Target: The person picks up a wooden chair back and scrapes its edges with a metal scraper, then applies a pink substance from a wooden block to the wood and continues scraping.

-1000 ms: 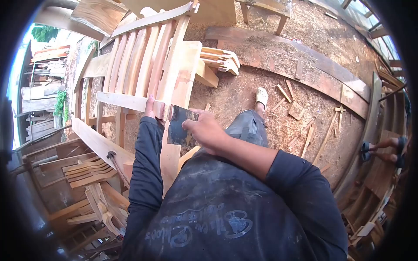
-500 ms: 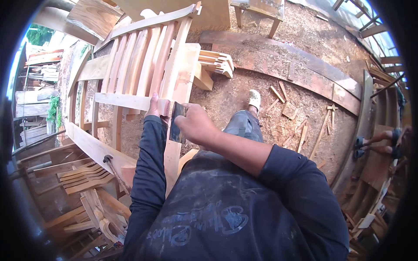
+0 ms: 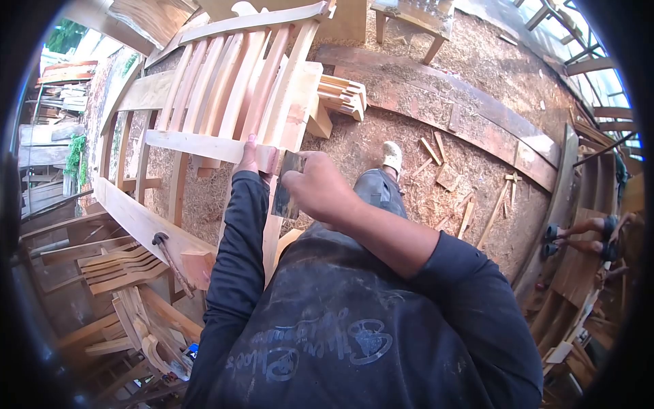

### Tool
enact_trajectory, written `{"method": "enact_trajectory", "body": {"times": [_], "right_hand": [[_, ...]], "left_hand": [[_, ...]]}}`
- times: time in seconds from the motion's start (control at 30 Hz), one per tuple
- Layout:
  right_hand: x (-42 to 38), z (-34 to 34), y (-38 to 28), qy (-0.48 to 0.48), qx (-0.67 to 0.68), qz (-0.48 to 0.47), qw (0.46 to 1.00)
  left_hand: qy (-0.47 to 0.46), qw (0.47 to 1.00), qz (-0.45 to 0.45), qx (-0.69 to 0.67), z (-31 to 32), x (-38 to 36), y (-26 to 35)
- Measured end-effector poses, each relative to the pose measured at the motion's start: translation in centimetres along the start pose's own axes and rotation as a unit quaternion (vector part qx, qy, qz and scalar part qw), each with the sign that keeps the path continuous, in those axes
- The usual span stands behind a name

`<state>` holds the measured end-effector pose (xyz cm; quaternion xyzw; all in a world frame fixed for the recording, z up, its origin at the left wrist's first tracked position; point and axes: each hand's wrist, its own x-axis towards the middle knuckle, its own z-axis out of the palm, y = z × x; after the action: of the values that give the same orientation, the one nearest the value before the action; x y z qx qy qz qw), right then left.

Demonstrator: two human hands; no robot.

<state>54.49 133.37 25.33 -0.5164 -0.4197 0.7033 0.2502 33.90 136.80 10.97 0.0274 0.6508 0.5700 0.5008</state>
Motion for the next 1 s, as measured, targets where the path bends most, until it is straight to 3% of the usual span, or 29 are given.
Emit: {"method": "enact_trajectory", "body": {"times": [0.17, 0.23, 0.3, 0.33, 0.4, 0.47, 0.57, 0.77, 1.0], "right_hand": [[-0.4, -4.1, -0.9, -0.004, 0.113, -0.093, 0.989], [0.2, -7.3, -0.6, 0.019, 0.109, -0.194, 0.975], [0.4, -9.8, 0.7, 0.014, 0.048, -0.223, 0.974], [0.9, -10.5, 1.9, 0.014, -0.053, -0.286, 0.957], [2.3, -10.7, 5.4, -0.007, -0.200, -0.383, 0.902], [3.3, -9.6, 8.4, 0.012, -0.297, -0.508, 0.808], [5.1, -8.3, 11.4, 0.023, -0.368, -0.538, 0.758], [9.5, -7.2, 12.7, 0.041, -0.376, -0.624, 0.684], [13.5, -6.8, 13.4, 0.045, -0.409, -0.665, 0.623]], "left_hand": [[-0.008, 1.000, 0.009, -0.018, -0.3, 0.5, -0.3], [-0.018, 1.000, 0.008, -0.023, -0.5, 0.8, -0.5], [-0.036, 0.999, 0.006, -0.028, -0.5, 0.7, -0.4], [-0.039, 0.999, 0.000, -0.022, -0.6, 0.6, -0.1], [-0.058, 0.998, -0.012, -0.014, -0.8, 0.5, 0.2], [-0.075, 0.997, -0.014, -0.009, -0.3, -0.5, 0.6], [-0.085, 0.996, -0.032, 0.000, -0.7, 0.2, 0.3], [-0.146, 0.987, -0.057, 0.027, -1.4, 0.6, 0.4], [-0.097, 0.993, -0.043, 0.054, -1.0, 0.1, 0.5]]}}
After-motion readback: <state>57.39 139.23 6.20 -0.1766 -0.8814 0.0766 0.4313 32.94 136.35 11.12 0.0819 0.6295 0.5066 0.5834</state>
